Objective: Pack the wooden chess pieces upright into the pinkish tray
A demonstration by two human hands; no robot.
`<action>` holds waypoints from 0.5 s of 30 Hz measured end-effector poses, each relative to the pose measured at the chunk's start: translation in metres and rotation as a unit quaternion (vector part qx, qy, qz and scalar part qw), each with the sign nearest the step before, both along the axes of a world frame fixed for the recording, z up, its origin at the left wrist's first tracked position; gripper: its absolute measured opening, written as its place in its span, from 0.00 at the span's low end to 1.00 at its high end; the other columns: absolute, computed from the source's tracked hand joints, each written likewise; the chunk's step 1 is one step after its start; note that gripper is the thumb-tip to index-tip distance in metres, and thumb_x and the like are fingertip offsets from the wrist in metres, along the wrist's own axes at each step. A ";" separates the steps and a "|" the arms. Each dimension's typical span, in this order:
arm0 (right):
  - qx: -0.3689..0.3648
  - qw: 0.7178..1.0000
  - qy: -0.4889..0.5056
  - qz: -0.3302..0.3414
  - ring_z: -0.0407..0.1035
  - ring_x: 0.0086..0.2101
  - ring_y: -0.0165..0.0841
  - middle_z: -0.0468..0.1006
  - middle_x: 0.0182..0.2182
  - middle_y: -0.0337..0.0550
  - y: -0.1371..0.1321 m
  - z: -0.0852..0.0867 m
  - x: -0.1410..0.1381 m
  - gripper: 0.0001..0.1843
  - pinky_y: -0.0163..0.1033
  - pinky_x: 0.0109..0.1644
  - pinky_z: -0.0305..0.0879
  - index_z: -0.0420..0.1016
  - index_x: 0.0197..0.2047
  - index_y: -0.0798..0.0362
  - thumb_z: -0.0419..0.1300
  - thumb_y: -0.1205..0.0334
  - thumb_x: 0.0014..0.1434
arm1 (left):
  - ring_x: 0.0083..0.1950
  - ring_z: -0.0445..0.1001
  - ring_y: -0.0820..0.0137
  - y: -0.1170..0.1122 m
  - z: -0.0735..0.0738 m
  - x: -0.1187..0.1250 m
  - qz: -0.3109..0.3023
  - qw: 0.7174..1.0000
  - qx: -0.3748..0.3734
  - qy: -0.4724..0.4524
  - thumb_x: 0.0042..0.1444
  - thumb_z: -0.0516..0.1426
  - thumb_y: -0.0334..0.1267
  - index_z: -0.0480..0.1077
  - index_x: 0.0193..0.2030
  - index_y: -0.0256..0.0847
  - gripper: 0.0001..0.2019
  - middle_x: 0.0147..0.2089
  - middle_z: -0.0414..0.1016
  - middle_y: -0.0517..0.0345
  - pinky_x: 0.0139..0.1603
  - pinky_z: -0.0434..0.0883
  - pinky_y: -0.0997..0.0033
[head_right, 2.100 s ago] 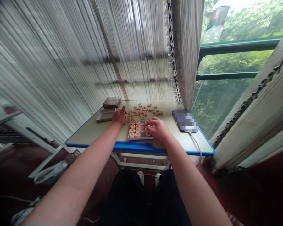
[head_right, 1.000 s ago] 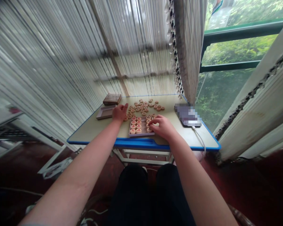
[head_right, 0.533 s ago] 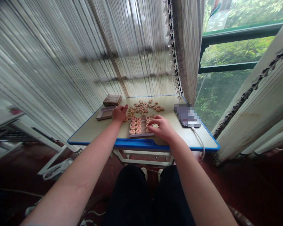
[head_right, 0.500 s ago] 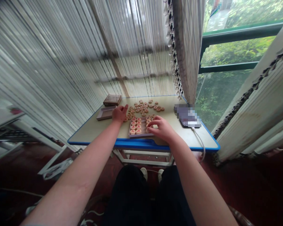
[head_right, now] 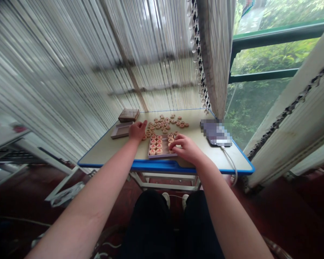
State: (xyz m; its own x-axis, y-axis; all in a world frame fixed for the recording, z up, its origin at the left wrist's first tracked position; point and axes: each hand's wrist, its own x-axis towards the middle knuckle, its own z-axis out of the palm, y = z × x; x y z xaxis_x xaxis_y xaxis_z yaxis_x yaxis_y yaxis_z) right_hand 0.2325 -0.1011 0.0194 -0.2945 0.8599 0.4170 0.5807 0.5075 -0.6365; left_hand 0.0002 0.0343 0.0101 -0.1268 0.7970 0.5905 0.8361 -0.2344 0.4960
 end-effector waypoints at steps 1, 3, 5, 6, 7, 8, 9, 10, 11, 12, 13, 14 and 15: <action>0.005 1.000 0.005 -0.004 0.66 0.36 0.32 0.68 0.33 0.41 0.000 0.000 0.000 0.10 0.37 0.45 0.62 0.79 0.30 0.50 0.55 0.66 0.51 | 0.26 0.67 0.70 0.000 0.000 0.000 -0.002 1.000 -0.002 0.001 0.54 0.45 0.59 0.69 0.22 0.39 0.26 0.22 0.71 0.56 0.28 0.56 0.71; 0.019 1.000 0.012 -0.016 0.66 0.38 0.33 0.68 0.33 0.42 0.001 -0.001 0.001 0.11 0.38 0.46 0.62 0.79 0.29 0.50 0.55 0.67 0.50 | 0.26 0.67 0.70 0.001 -0.001 -0.001 -0.005 1.000 -0.005 0.003 0.55 0.46 0.58 0.70 0.23 0.39 0.25 0.23 0.71 0.56 0.29 0.56 0.71; 0.032 0.999 0.012 -0.029 0.66 0.39 0.34 0.68 0.33 0.42 0.001 -0.002 0.002 0.11 0.38 0.47 0.61 0.80 0.28 0.49 0.55 0.67 0.50 | 0.28 0.68 0.70 0.002 -0.001 -0.001 -0.005 1.000 -0.006 0.002 0.56 0.46 0.55 0.71 0.25 0.39 0.24 0.24 0.72 0.55 0.30 0.58 0.71; 0.038 0.999 0.012 -0.035 0.66 0.40 0.34 0.69 0.33 0.42 0.001 -0.002 0.002 0.11 0.39 0.47 0.61 0.80 0.28 0.49 0.55 0.67 0.50 | 0.28 0.69 0.69 0.002 -0.001 -0.002 -0.004 1.000 -0.007 0.001 0.56 0.46 0.54 0.71 0.25 0.39 0.23 0.25 0.73 0.55 0.30 0.59 0.71; 0.042 0.998 0.012 -0.042 0.66 0.40 0.35 0.69 0.33 0.42 0.001 -0.002 0.001 0.11 0.39 0.47 0.60 0.80 0.28 0.49 0.55 0.66 0.50 | 0.29 0.69 0.69 0.002 -0.001 -0.002 -0.003 1.000 -0.007 0.000 0.57 0.46 0.53 0.72 0.26 0.39 0.22 0.25 0.73 0.55 0.31 0.60 0.71; 0.042 0.998 0.014 -0.048 0.66 0.40 0.35 0.69 0.33 0.42 0.001 -0.001 0.001 0.11 0.40 0.47 0.60 0.80 0.28 0.49 0.55 0.66 0.50 | 0.30 0.70 0.69 0.002 -0.001 -0.002 -0.004 1.000 -0.008 0.000 0.57 0.46 0.51 0.72 0.28 0.39 0.21 0.26 0.74 0.55 0.33 0.61 0.71; 0.037 0.998 0.015 -0.053 0.66 0.39 0.34 0.69 0.33 0.42 0.000 -0.001 0.001 0.11 0.40 0.46 0.61 0.80 0.29 0.49 0.55 0.65 0.51 | 0.31 0.70 0.68 0.003 -0.002 -0.002 -0.009 1.000 -0.010 0.001 0.57 0.47 0.49 0.73 0.29 0.39 0.19 0.28 0.74 0.54 0.34 0.62 0.71; 0.030 0.998 0.016 -0.056 0.66 0.38 0.34 0.70 0.33 0.42 0.001 0.000 0.000 0.11 0.40 0.45 0.61 0.80 0.30 0.49 0.55 0.65 0.51 | 0.33 0.71 0.68 0.004 -0.003 -0.002 -0.015 1.000 -0.010 0.002 0.56 0.48 0.45 0.73 0.31 0.39 0.17 0.29 0.75 0.54 0.36 0.64 0.71; 0.022 0.998 0.015 -0.057 0.66 0.37 0.34 0.70 0.33 0.42 0.001 0.000 0.000 0.11 0.39 0.44 0.61 0.80 0.30 0.49 0.55 0.65 0.50 | 0.35 0.71 0.68 0.006 -0.004 -0.002 -0.026 1.000 -0.011 0.004 0.55 0.49 0.41 0.74 0.33 0.39 0.14 0.32 0.76 0.54 0.39 0.65 0.70; 0.015 0.998 0.015 -0.057 0.66 0.37 0.33 0.70 0.34 0.42 0.001 0.000 0.000 0.12 0.39 0.43 0.62 0.80 0.30 0.49 0.54 0.66 0.50 | 0.39 0.71 0.68 0.008 -0.005 -0.003 -0.040 0.999 -0.010 0.007 0.52 0.50 0.37 0.74 0.34 0.40 0.12 0.36 0.76 0.54 0.42 0.65 0.70; 0.011 0.998 0.015 -0.060 0.66 0.36 0.33 0.70 0.34 0.42 0.002 0.000 -0.001 0.12 0.39 0.43 0.62 0.80 0.30 0.49 0.54 0.66 0.50 | 0.42 0.71 0.67 0.010 -0.007 -0.004 -0.053 0.998 -0.011 0.010 0.50 0.51 0.33 0.75 0.35 0.40 0.11 0.38 0.76 0.54 0.46 0.65 0.70; 0.010 0.998 0.015 -0.063 0.66 0.35 0.33 0.70 0.34 0.42 0.002 -0.001 -0.001 0.12 0.38 0.42 0.62 0.80 0.30 0.49 0.54 0.67 0.49 | 0.44 0.71 0.67 0.012 -0.008 -0.005 -0.067 0.998 -0.015 0.011 0.47 0.51 0.30 0.75 0.35 0.40 0.13 0.40 0.76 0.54 0.49 0.65 0.70; 0.010 0.998 0.015 -0.068 0.66 0.35 0.32 0.70 0.35 0.42 0.003 -0.002 -0.001 0.13 0.38 0.42 0.62 0.80 0.30 0.49 0.53 0.67 0.49 | 0.46 0.70 0.66 0.013 -0.010 -0.005 -0.078 0.997 -0.020 0.007 0.46 0.50 0.28 0.76 0.35 0.40 0.14 0.42 0.76 0.53 0.51 0.64 0.69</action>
State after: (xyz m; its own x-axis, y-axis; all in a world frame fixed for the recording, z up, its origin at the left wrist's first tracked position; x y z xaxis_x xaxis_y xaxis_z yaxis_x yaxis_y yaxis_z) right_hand 0.2318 -0.0985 0.0173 -0.1630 0.8826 0.4410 0.6258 0.4380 -0.6453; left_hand -0.0052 0.0476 0.0004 0.0074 0.8294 0.5586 0.7977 -0.3418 0.4969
